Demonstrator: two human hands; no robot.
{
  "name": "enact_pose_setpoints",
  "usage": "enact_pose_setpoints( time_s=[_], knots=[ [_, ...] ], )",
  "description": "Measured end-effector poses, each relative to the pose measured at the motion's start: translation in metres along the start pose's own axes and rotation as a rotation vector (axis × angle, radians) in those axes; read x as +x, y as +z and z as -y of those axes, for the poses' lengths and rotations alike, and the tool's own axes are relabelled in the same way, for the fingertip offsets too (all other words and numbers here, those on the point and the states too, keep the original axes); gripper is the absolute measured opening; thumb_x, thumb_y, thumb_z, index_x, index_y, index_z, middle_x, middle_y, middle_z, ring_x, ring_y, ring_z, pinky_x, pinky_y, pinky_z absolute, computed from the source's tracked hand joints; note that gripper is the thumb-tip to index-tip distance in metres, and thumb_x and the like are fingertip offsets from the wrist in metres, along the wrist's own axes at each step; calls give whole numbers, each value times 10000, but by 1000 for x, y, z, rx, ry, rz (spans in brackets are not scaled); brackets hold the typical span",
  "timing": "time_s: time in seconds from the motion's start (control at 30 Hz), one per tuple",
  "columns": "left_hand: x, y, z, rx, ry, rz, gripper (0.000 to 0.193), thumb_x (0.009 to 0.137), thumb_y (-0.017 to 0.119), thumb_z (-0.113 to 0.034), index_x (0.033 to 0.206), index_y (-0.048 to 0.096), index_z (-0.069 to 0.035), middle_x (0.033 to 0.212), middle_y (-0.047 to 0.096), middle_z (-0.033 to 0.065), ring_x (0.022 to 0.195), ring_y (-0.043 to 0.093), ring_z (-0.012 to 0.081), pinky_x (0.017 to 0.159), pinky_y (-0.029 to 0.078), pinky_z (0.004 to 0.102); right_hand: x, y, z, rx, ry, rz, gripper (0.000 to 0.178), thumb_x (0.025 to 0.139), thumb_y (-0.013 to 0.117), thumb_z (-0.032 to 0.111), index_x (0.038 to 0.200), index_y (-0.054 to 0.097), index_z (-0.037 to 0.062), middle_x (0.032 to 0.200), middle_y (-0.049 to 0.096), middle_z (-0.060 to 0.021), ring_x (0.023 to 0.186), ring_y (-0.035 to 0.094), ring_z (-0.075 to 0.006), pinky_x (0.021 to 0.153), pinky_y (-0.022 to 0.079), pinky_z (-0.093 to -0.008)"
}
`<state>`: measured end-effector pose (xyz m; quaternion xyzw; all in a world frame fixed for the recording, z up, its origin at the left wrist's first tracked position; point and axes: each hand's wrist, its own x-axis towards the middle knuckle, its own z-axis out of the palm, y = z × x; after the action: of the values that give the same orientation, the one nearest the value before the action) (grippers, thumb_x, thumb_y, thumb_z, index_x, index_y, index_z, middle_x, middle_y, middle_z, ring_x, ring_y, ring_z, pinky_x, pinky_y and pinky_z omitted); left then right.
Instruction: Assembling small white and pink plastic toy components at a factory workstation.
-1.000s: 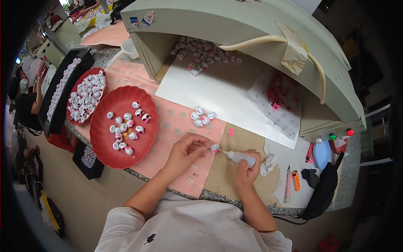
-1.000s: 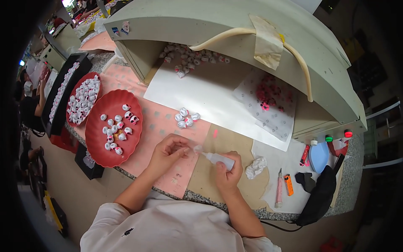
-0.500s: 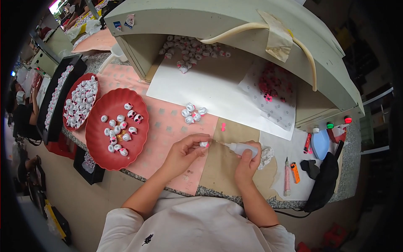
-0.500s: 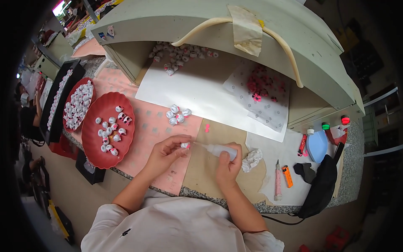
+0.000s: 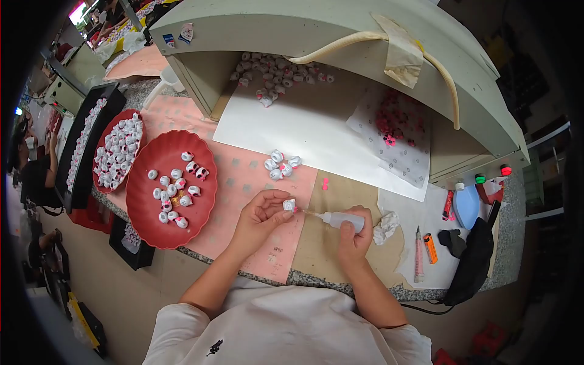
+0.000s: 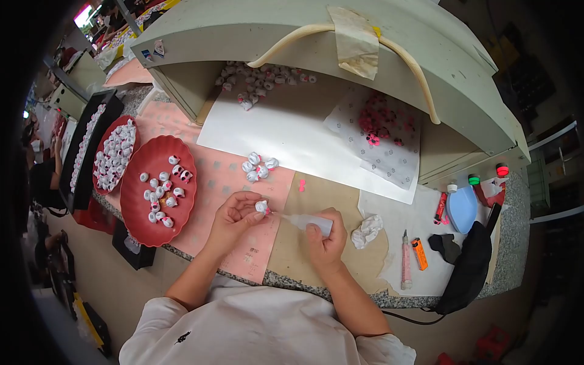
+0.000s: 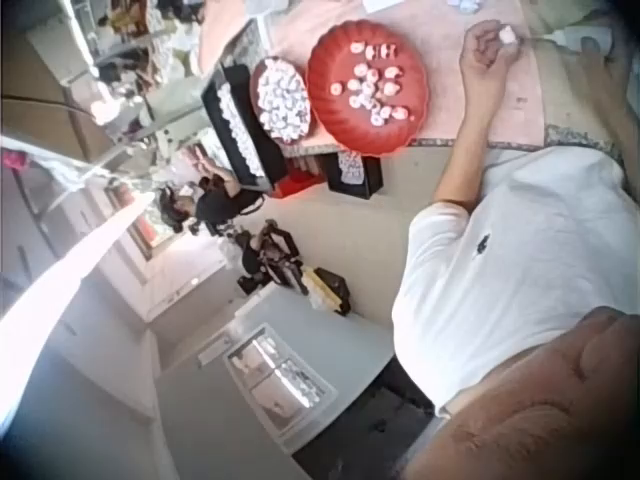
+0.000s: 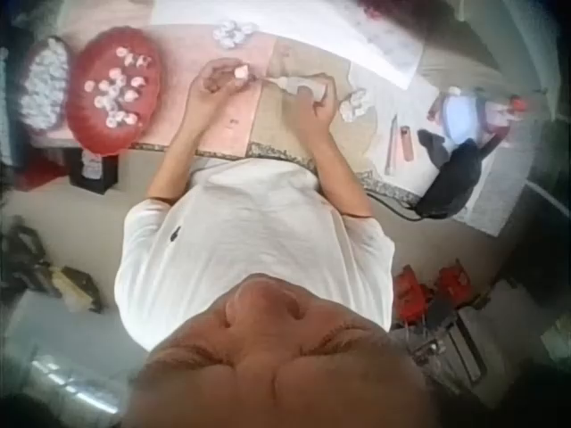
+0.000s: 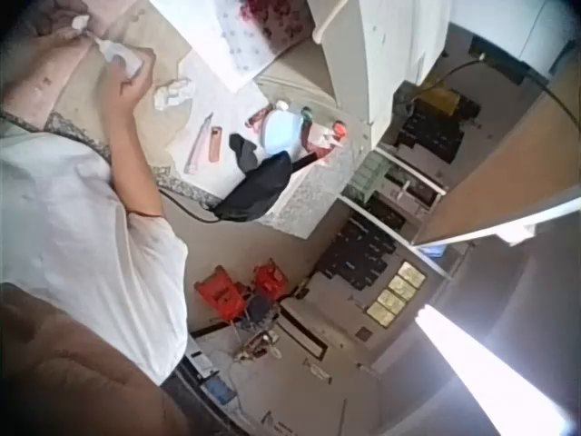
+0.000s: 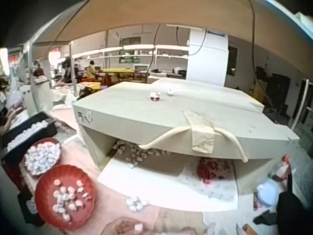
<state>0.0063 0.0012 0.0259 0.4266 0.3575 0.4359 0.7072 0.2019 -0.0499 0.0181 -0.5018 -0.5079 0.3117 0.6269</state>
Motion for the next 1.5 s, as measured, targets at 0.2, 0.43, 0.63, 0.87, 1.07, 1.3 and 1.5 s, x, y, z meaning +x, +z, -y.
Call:
enact_pose_setpoints(
  time_s=[0.2,0.43,0.63,0.87,1.07,1.3,1.5],
  knots=[
    [1,3,6,59,31,3,330,831,589,60,1134,471,4,1030,570,75,1001,582,138,855,496,255,-1,-2,-3,-62,-50,21,219,879,549,224,906,457,26,792,473,-58,716,426,-121,648,368,-247],
    [4,8,10,173,109,-44,289,806,615,73,1047,472,-1,1017,573,86,946,596,145,820,512,249,2,0,2,-121,-107,59,123,822,542,83,896,475,11,761,471,-65,663,418,-124,605,360,-247],
    [4,9,9,181,111,-40,284,806,614,72,1040,471,3,1013,572,95,958,598,160,816,525,267,4,1,1,-140,-100,73,133,820,564,87,893,483,10,748,471,-59,651,415,-120,596,356,-244],
    [4,7,9,185,96,-36,280,808,611,72,1041,468,8,1017,572,98,966,597,166,822,528,271,3,4,-1,-138,-111,73,156,834,578,132,883,492,10,736,478,-58,644,423,-118,586,358,-243],
    [4,8,10,204,61,-45,278,809,608,74,1043,474,6,1029,572,98,970,595,161,830,526,271,4,4,-2,-130,-119,117,173,833,585,152,875,496,10,734,482,-57,637,426,-120,582,357,-243],
    [4,7,9,209,60,-51,284,806,608,77,1043,469,8,1040,567,102,970,596,166,836,523,281,2,1,-4,-121,-83,100,151,838,579,132,860,486,15,737,478,-61,647,421,-123,587,356,-248],
    [4,5,12,184,51,-32,301,803,605,84,1053,453,14,1045,563,108,977,607,191,846,518,290,2,1,-4,-117,-50,78,146,842,575,122,853,468,23,740,462,-59,659,408,-121,595,348,-250]
  ],
)
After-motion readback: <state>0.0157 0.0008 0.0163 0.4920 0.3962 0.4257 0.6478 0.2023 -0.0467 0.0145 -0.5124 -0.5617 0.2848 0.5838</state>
